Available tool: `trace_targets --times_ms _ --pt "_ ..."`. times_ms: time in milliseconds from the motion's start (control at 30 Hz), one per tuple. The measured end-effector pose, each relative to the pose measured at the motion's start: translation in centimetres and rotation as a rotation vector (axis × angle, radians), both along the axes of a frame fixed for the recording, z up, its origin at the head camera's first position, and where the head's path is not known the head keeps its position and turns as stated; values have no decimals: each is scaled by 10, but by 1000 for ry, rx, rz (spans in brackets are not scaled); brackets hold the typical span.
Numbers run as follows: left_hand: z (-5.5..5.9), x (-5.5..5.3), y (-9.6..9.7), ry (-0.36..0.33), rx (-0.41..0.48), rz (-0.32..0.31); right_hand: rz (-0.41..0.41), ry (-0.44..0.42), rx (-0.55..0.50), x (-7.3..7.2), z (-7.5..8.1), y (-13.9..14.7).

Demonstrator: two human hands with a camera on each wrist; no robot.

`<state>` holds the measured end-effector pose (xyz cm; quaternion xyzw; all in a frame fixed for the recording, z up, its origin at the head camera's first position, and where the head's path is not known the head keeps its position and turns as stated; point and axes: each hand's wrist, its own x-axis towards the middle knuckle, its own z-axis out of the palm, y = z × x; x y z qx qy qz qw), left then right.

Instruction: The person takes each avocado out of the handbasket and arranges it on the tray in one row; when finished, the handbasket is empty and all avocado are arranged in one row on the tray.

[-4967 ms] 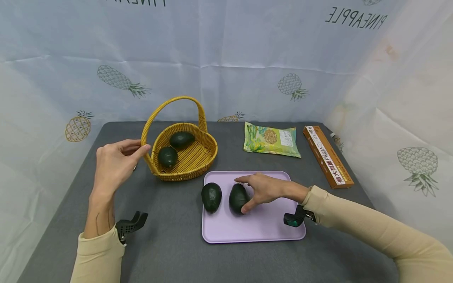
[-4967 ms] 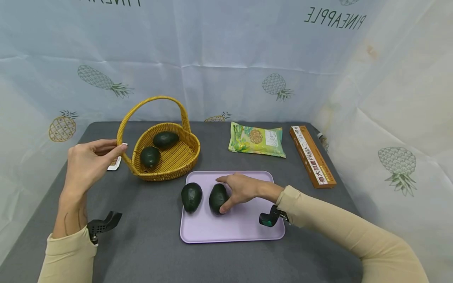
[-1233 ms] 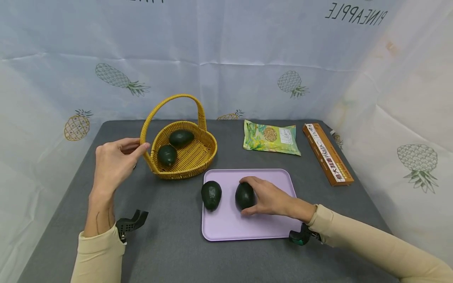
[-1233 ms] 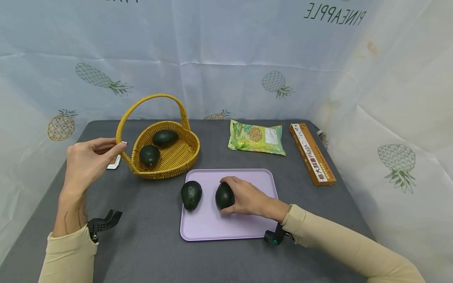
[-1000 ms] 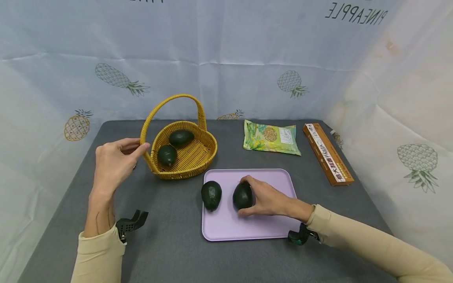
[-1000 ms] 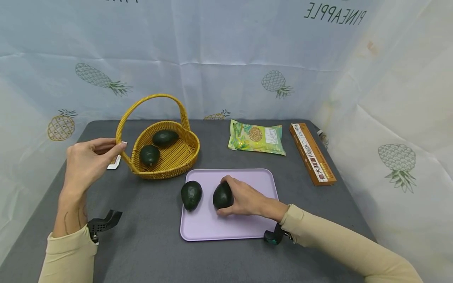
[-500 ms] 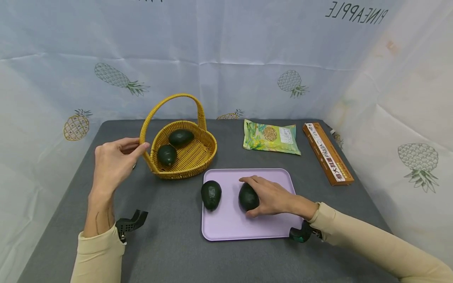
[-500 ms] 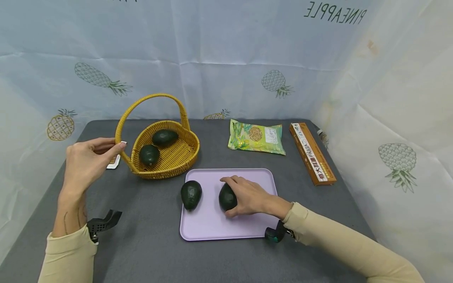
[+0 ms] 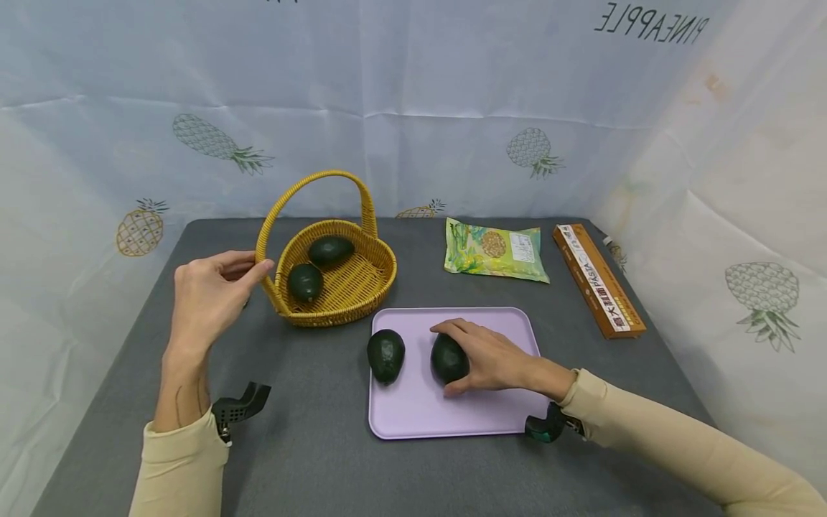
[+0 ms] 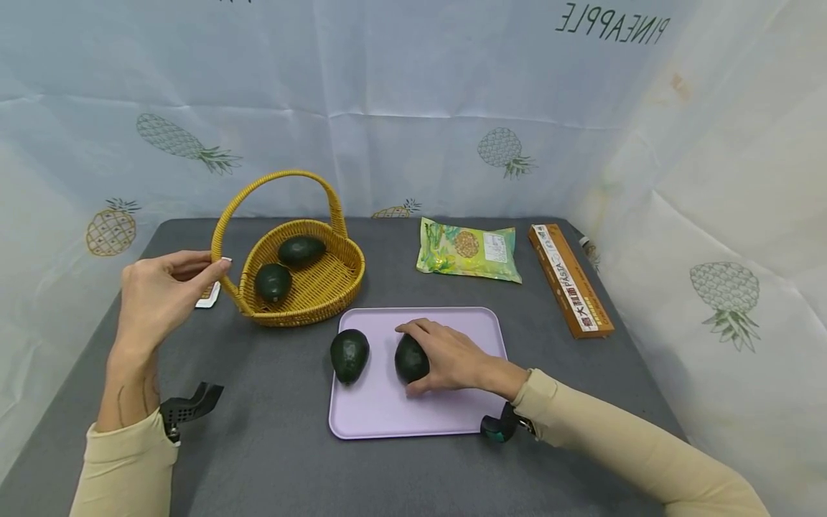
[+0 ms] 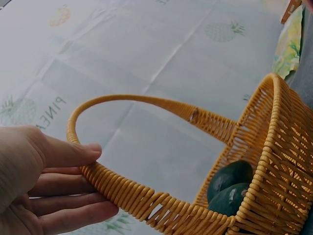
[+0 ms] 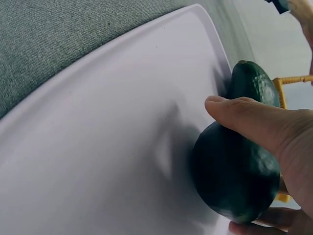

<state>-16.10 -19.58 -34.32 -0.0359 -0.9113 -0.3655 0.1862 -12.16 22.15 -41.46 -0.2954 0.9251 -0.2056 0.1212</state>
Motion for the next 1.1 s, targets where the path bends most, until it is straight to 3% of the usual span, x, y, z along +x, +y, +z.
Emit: trace_targets --times_ms 367,533,667,867,1100 --pt "0 0 0 6 -4 -3 15 -9 14 0 5 -1" --pt "0 1 0 5 2 -5 -17 -34 -27 -13 22 -11" --pt "1 1 -1 1 1 -7 -84 -107 -110 -37 46 -38" --pt "2 0 -4 -11 0 -5 -276 -329 -140 -85 83 -106" --pt "3 -1 -3 -2 1 -23 -481 -510 -167 -137 102 -174"
